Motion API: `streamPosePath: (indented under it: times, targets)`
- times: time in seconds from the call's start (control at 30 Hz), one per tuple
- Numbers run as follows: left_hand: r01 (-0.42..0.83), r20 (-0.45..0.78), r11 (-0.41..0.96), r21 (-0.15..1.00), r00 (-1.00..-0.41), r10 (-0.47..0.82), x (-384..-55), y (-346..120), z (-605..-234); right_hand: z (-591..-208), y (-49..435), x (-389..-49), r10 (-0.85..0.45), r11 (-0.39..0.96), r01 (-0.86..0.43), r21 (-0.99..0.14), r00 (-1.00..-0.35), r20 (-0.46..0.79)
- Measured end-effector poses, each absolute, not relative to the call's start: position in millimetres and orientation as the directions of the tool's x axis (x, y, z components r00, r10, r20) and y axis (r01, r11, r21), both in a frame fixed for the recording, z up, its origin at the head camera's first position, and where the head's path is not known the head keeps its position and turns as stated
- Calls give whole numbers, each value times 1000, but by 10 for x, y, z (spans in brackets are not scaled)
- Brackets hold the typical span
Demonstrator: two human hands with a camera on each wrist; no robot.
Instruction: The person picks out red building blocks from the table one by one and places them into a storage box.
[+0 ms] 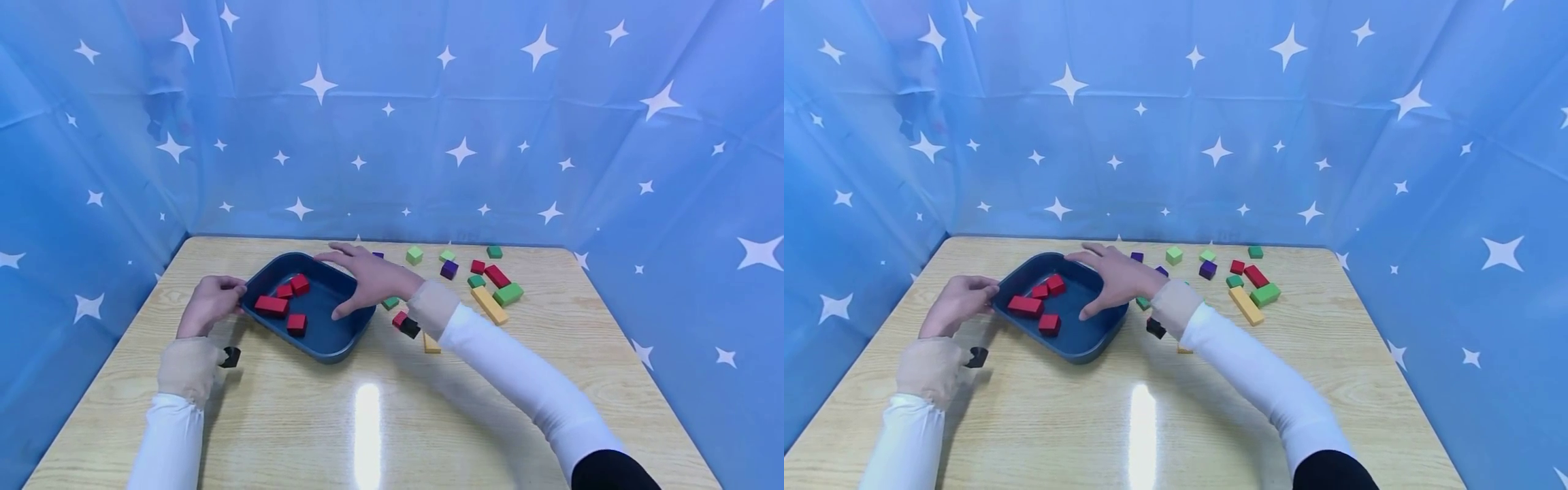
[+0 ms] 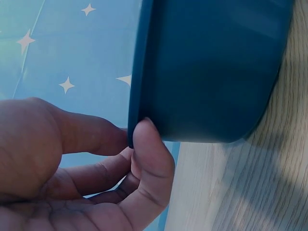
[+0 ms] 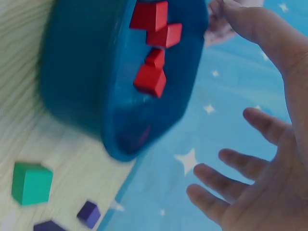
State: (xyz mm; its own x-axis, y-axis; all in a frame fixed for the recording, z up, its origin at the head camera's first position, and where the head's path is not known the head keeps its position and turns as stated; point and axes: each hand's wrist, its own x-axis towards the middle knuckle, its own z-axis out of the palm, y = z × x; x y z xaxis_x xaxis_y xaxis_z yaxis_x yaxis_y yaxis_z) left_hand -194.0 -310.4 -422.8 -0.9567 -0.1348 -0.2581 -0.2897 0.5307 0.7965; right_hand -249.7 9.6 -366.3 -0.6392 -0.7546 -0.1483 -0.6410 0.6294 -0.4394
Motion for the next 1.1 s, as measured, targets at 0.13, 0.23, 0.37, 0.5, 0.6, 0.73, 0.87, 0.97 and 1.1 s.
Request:
streamPosePath:
  times: [0.13,0.23,0.37,0.5,0.6,0.73,0.87,0.97,1.1]
  targets:
    - [-293,-264,529,796,-955,-132,-1940,-3105,-4225,-3667,339,-2523,-727,649,-624,-435,-677,-114]
    - [-290,-264,523,801,-956,-126,-1939,-3107,-4224,-3702,496,-2531,-709,656,-604,-452,-698,-97]
    - [-285,-262,513,810,-958,-120,-1938,-3109,-4231,-3771,653,-2510,-698,655,-586,-477,-712,-83]
    - [-294,-273,517,804,-955,-118,-1929,-3114,-4238,-3843,759,-2464,-682,668,-572,-476,-726,-85]
    - [-297,-277,524,798,-953,-120,-1923,-3124,-4242,-3892,815,-2433,-655,687,-543,-482,-750,-90]
    - [-293,-275,525,799,-955,-115,-1931,-3127,-4243,-3956,898,-2400,-596,732,-482,-482,-796,-109]
    - [-289,-275,522,802,-956,-105,-1942,-3121,-4233,-4040,982,-2365,-559,763,-443,-471,-818,-135]
    - [-291,-277,527,798,-955,-107,-1941,-3115,-4223,-4106,1021,-2338,-553,771,-437,-463,-820,-147]
    - [-290,-273,532,796,-955,-112,-1940,-3107,-4223,-4181,1042,-2302,-531,790,-419,-446,-833,-157]
